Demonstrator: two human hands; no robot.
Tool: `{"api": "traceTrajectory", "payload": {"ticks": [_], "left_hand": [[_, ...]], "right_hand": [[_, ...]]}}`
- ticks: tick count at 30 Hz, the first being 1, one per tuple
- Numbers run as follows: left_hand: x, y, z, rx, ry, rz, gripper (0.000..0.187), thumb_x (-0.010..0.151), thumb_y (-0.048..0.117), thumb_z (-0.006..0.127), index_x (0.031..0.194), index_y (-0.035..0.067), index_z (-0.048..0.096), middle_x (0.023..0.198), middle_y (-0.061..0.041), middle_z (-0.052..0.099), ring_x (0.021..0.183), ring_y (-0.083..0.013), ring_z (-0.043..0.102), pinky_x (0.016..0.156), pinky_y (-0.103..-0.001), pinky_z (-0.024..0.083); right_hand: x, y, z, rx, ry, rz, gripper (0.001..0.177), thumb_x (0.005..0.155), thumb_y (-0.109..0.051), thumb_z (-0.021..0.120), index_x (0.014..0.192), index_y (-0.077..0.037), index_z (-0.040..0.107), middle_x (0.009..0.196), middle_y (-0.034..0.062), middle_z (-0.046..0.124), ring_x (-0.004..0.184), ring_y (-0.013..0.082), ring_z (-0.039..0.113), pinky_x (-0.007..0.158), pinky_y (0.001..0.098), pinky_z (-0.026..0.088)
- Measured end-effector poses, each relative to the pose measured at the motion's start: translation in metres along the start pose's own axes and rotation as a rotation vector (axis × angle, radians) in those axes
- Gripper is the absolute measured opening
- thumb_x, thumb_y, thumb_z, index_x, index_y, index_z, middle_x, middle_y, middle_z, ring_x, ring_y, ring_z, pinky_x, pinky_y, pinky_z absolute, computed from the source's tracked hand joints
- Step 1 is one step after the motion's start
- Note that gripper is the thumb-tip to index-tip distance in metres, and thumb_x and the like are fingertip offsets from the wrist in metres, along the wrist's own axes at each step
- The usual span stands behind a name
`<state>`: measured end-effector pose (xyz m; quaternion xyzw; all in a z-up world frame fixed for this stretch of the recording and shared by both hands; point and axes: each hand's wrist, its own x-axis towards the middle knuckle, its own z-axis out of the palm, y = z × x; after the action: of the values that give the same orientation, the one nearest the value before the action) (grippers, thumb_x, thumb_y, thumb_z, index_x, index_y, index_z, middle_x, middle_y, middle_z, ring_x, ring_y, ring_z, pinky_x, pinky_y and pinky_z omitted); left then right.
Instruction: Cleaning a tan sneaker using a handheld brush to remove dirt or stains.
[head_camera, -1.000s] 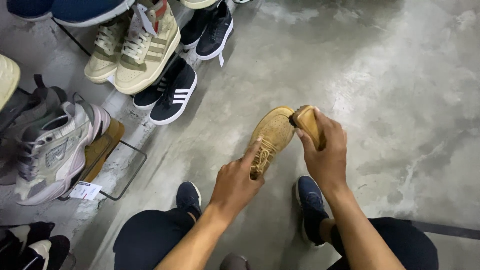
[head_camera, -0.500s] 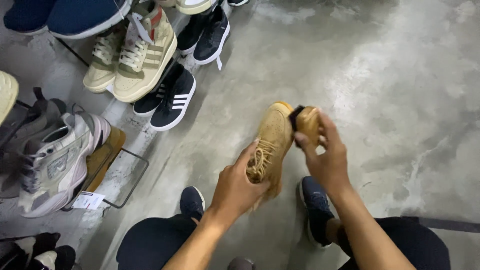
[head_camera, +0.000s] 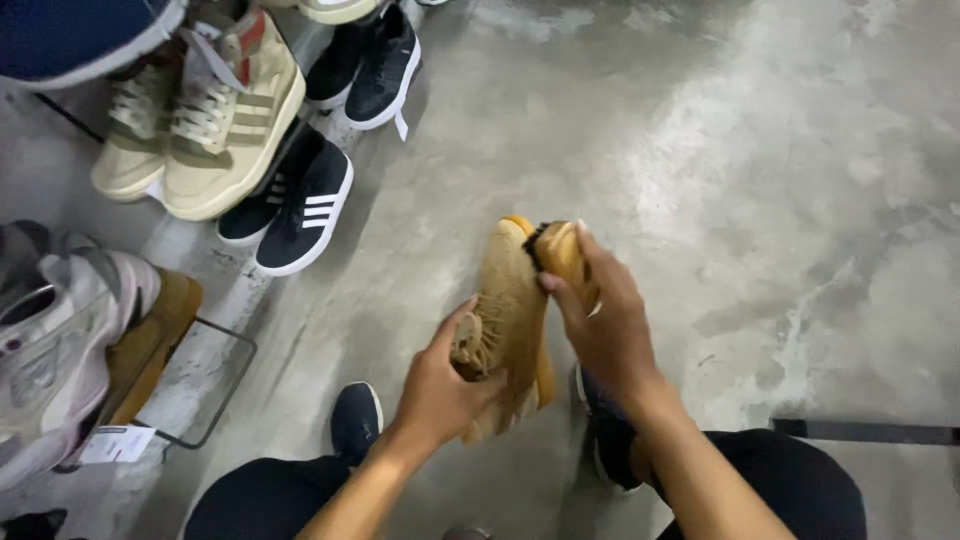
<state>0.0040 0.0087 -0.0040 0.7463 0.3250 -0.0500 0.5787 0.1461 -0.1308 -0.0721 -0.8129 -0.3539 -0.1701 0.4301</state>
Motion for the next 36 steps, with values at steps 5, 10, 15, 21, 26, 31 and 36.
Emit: {"api": "traceTrajectory", "payload": {"ticks": [5, 10, 15, 21, 26, 31, 36], "left_hand": [[0.02, -0.008, -0.011, -0.046, 0.074, -0.015, 0.094, 0.068, 0.022, 0.081, 0.154, 0.021, 0.043, 0.134, -0.026, 0.064, 0.129, -0.045, 0.058, 0.108, -0.059, 0.048], [0.029, -0.01, -0.018, 0.08, 0.086, 0.024, 0.094, 0.07, 0.034, 0.082, 0.155, 0.025, 0.044, 0.129, -0.026, 0.066, 0.121, -0.0453, 0.063, 0.102, -0.058, 0.054], [0.044, -0.043, 0.004, 0.296, 0.091, 0.267, 0.086, 0.073, 0.044, 0.078, 0.15, 0.025, 0.043, 0.13, -0.001, 0.072, 0.11, -0.0254, 0.073, 0.094, -0.039, 0.052], [0.048, -0.035, -0.001, 0.291, 0.003, 0.228, 0.091, 0.078, 0.028, 0.078, 0.157, 0.028, 0.032, 0.119, -0.003, 0.076, 0.095, -0.0271, 0.077, 0.081, -0.041, 0.062], [0.043, -0.019, -0.005, 0.317, -0.053, 0.313, 0.078, 0.089, 0.024, 0.07, 0.157, 0.014, 0.034, 0.116, -0.032, 0.068, 0.107, -0.0514, 0.068, 0.092, -0.07, 0.053], [0.041, -0.024, -0.007, 0.353, -0.086, 0.324, 0.08, 0.089, 0.022, 0.069, 0.159, 0.014, 0.03, 0.114, -0.032, 0.069, 0.105, -0.0508, 0.069, 0.094, -0.069, 0.052], [0.048, -0.038, -0.008, 0.429, -0.026, 0.376, 0.08, 0.087, 0.016, 0.071, 0.158, 0.014, 0.034, 0.105, -0.031, 0.072, 0.098, -0.05, 0.072, 0.088, -0.066, 0.055]], "right_hand": [[-0.004, -0.019, 0.017, 0.069, -0.12, -0.032, 0.063, 0.085, -0.019, 0.084, 0.141, -0.003, 0.06, 0.116, 0.0179, 0.07, 0.096, 0.0352, 0.07, 0.087, 0.0446, 0.058], [0.01, -0.008, 0.018, -0.011, -0.057, -0.039, 0.065, 0.084, -0.024, 0.087, 0.14, -0.004, 0.061, 0.114, 0.0157, 0.07, 0.098, 0.0363, 0.07, 0.084, 0.0461, 0.058], [0.016, 0.001, 0.002, 0.061, -0.112, 0.214, 0.062, 0.097, -0.019, 0.072, 0.151, -0.004, 0.044, 0.125, 0.0161, 0.063, 0.11, 0.0271, 0.063, 0.084, 0.0398, 0.056], [0.01, -0.01, 0.002, 0.091, -0.221, 0.014, 0.056, 0.103, -0.016, 0.063, 0.152, -0.002, 0.039, 0.136, 0.0235, 0.052, 0.119, 0.0354, 0.058, 0.07, 0.0357, 0.067], [0.018, 0.014, 0.01, -0.078, 0.059, -0.021, 0.057, 0.094, -0.012, 0.078, 0.143, 0.006, 0.056, 0.117, 0.0239, 0.063, 0.107, 0.0439, 0.066, 0.092, 0.0482, 0.054], [0.01, 0.005, 0.014, -0.086, 0.08, -0.01, 0.066, 0.086, -0.026, 0.088, 0.14, 0.002, 0.061, 0.114, 0.0229, 0.066, 0.107, 0.0434, 0.066, 0.096, 0.049, 0.053], [0.009, -0.002, 0.014, -0.151, -0.066, -0.193, 0.061, 0.072, -0.021, 0.094, 0.128, -0.012, 0.072, 0.113, 0.0139, 0.073, 0.1, 0.0355, 0.07, 0.089, 0.0469, 0.055]]}}
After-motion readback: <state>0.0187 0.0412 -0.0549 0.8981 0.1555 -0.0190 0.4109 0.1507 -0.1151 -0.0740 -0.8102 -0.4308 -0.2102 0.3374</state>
